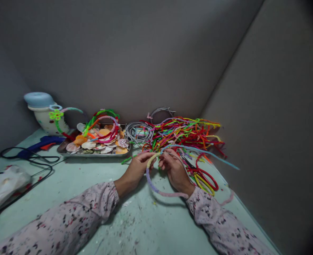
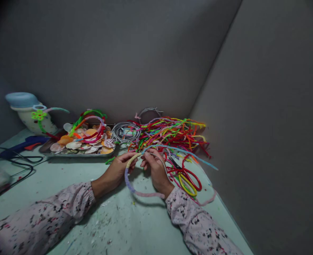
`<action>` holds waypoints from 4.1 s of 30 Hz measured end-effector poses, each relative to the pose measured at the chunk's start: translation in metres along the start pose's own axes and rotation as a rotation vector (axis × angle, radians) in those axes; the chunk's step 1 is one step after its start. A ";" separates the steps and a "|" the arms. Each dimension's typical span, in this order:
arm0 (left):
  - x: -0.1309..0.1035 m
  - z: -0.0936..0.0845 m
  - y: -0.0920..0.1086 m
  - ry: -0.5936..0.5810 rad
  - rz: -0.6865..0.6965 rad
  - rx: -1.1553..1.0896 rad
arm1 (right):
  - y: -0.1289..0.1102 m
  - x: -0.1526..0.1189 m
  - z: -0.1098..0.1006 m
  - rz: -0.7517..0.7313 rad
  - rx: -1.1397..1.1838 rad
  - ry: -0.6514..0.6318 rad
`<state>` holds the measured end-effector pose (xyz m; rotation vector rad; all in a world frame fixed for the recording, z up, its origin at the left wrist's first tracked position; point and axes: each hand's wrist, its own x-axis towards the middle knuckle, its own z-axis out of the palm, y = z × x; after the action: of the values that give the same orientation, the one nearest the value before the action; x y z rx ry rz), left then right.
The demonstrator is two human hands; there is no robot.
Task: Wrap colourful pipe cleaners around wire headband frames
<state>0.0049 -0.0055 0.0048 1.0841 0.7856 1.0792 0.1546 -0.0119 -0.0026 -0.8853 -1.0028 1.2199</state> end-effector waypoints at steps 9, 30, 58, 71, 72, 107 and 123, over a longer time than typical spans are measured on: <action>0.001 -0.002 0.002 -0.203 -0.013 -0.082 | 0.002 0.001 -0.002 0.013 -0.065 -0.072; 0.005 -0.003 0.005 -0.071 -0.117 -0.177 | 0.006 -0.006 0.002 -0.175 -0.327 -0.081; 0.002 0.003 0.007 0.014 -0.136 -0.134 | 0.004 -0.009 -0.001 -0.355 -0.511 -0.180; 0.001 0.003 0.004 0.002 -0.080 -0.177 | 0.000 -0.008 0.002 -0.339 -0.551 -0.075; 0.001 0.003 0.004 0.005 -0.070 -0.184 | 0.000 -0.008 0.002 -0.333 -0.560 -0.068; -0.001 -0.003 0.005 0.136 0.082 0.150 | -0.001 -0.005 0.000 -0.360 -0.635 0.036; -0.001 -0.002 0.007 0.116 0.061 0.151 | 0.000 -0.006 0.002 -0.209 -0.496 0.000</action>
<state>0.0008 -0.0052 0.0107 1.1873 0.9434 1.1565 0.1527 -0.0180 -0.0025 -1.1264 -1.3922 0.8039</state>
